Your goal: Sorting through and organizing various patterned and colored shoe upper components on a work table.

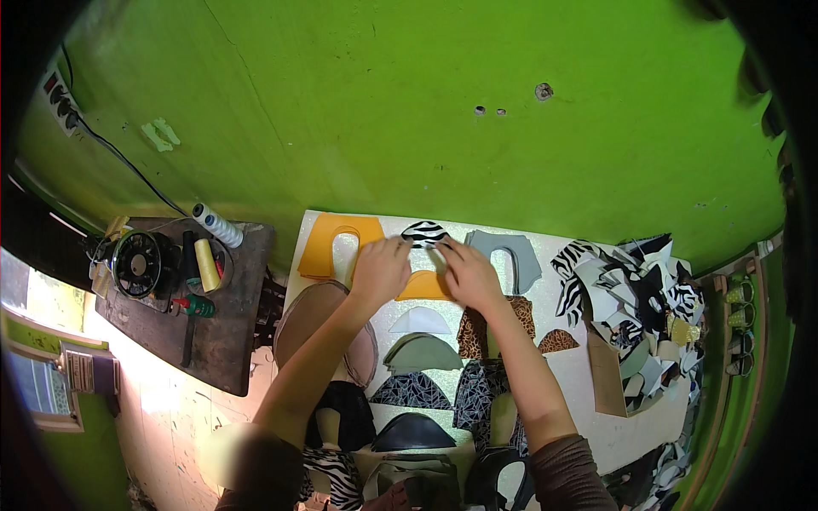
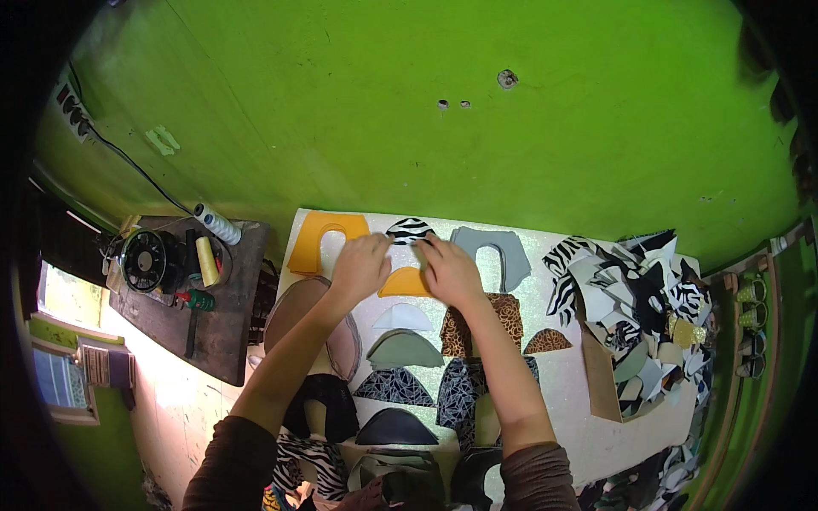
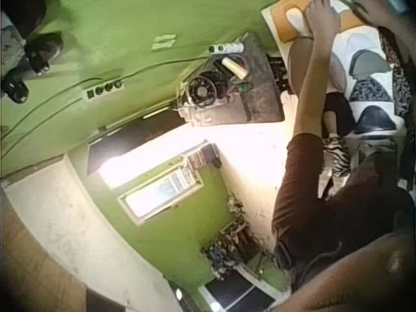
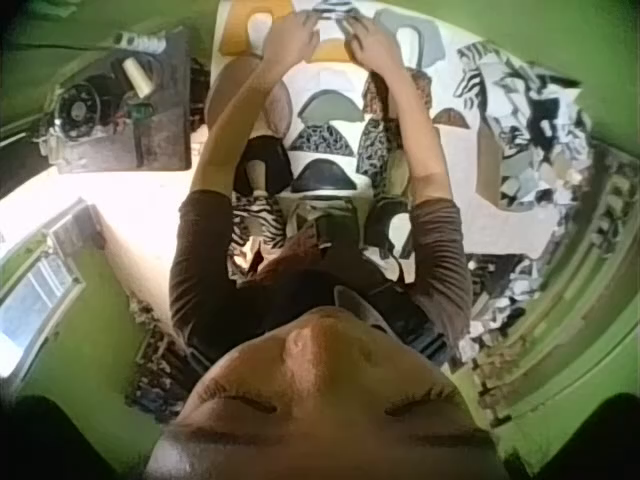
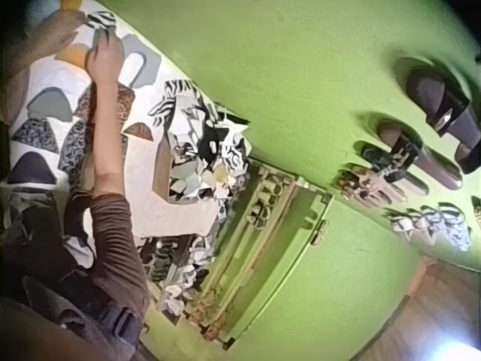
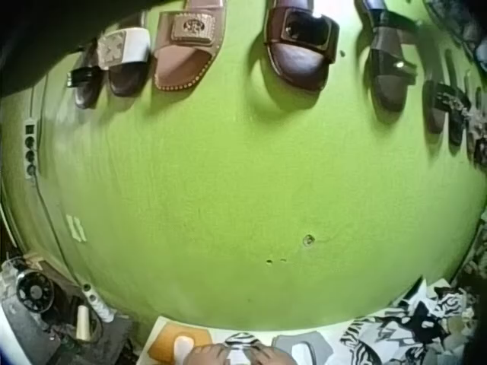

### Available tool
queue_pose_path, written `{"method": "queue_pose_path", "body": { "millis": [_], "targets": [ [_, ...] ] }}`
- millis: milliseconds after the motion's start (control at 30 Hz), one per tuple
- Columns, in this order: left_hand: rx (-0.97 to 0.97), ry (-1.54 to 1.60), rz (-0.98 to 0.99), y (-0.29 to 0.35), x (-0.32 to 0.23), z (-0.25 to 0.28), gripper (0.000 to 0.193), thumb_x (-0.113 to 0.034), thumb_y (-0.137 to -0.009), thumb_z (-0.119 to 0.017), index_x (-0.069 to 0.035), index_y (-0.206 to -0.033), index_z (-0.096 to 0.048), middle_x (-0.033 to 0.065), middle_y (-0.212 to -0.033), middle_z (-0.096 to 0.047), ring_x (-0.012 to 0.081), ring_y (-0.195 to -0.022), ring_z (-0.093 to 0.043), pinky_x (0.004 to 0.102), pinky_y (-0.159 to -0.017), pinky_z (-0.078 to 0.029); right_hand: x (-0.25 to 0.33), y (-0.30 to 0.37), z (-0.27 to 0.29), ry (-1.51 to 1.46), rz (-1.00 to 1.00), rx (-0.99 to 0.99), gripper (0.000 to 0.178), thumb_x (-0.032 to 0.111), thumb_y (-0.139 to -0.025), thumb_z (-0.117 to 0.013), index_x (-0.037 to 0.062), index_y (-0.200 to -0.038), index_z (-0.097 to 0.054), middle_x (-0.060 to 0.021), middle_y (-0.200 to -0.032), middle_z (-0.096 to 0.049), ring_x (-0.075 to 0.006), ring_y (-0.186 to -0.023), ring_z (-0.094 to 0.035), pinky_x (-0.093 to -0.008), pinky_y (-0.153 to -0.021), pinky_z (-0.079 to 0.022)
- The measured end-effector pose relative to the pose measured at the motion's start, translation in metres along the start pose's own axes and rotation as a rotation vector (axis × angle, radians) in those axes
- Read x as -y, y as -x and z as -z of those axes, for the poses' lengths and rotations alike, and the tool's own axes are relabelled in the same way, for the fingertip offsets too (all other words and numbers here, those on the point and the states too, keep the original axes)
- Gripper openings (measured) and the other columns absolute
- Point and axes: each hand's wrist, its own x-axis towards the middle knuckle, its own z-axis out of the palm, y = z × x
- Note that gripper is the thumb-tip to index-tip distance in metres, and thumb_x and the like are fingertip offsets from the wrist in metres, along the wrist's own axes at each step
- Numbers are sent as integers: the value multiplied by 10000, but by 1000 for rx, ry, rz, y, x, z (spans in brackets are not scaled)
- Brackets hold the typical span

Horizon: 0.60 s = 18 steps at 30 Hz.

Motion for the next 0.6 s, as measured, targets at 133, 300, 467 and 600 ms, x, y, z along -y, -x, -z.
{"method": "queue_pose_path", "body": {
  "millis": [133, 300, 467, 600],
  "targets": [
    [281, 234, -202, 20, -14, 16, 433, -229, -718, -626, -51, -1101, -530, 122, -1012, -552, 274, -929, -545, 369, -803, -432, 12, 31, 8, -11, 173, 151, 480, 123, -724, -579, 106, -1195, -486, -153, -1211, -478, -300, -1028, -510, -386, -889, -423],
    [335, 152, -229, 31, -17, -6, 451, -199, -702, -647, -41, -1099, -502, 109, -1032, -518, 271, -888, -558, 353, -775, -456, 10, 39, -3, 72, 182, 157, 428, 113, -745, -563, 117, -1168, -503, -115, -1207, -486, -266, -1004, -523, -357, -808, -476],
    [271, 97, -215, 27, -15, -24, 371, -165, -709, -631, -41, -1041, -521, 106, -985, -529, 254, -871, -566, 334, -731, -480, 5, 31, -17, 156, 185, 33, 321, 118, -766, -521, 104, -1085, -558, -80, -1119, -527, -222, -963, -538, -313, -710, -511],
    [236, 26, -226, 21, -7, -30, 313, -135, -708, -599, -29, -998, -542, 107, -948, -543, 251, -830, -578, 333, -706, -489, 6, 22, -23, 176, 145, 23, 300, 126, -764, -528, 88, -1059, -568, -85, -1093, -536, -223, -953, -539, -315, -692, -514]
  ]
}}
